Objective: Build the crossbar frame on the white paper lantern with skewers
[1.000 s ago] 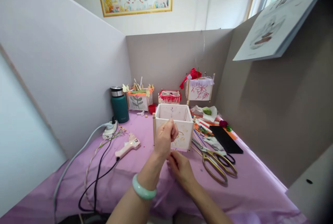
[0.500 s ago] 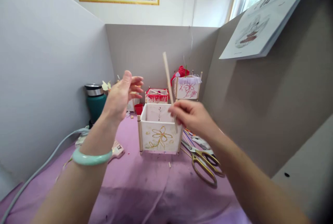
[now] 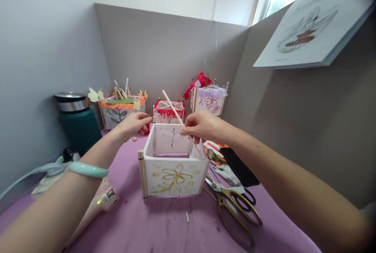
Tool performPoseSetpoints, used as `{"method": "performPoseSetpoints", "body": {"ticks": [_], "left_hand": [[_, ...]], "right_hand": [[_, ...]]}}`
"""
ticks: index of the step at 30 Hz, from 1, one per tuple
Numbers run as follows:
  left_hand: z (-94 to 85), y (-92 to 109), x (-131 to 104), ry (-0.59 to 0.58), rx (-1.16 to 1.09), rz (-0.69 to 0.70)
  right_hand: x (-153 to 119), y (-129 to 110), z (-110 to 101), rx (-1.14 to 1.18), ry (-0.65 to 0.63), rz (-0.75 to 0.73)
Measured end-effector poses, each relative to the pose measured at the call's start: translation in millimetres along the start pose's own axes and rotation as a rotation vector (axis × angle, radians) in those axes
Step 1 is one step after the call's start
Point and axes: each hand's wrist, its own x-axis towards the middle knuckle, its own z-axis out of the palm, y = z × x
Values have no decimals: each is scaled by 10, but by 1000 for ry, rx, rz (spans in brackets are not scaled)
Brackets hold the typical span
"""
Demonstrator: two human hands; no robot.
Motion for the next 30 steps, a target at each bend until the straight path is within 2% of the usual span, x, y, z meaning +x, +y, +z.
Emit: {"method": "performPoseSetpoints", "body": {"ticks": [3,7,11,16,22,27,30], "left_hand": [[5,-63,75,-109,-31,-20],[-14,-133,130,-168,-16,-15],[-20,-125,125,-162,157,19],[6,-134,122,-179,248,69],[20,-156,131,-178,246,82],[61,-69,75,-227,213,64],[100,-1,27,-202,196,33]], "right_hand": [[46,-11,15,-69,-56,9],[66,-18,5,-159,-99,39],[73,-34,-11,-204,-161,61],[85,-9,24,-247,-199,72],[78,-13,40,-314,-233,88],[88,-54,67,-398,-300,112],[101,-56,93,-438,-315,112]]}}
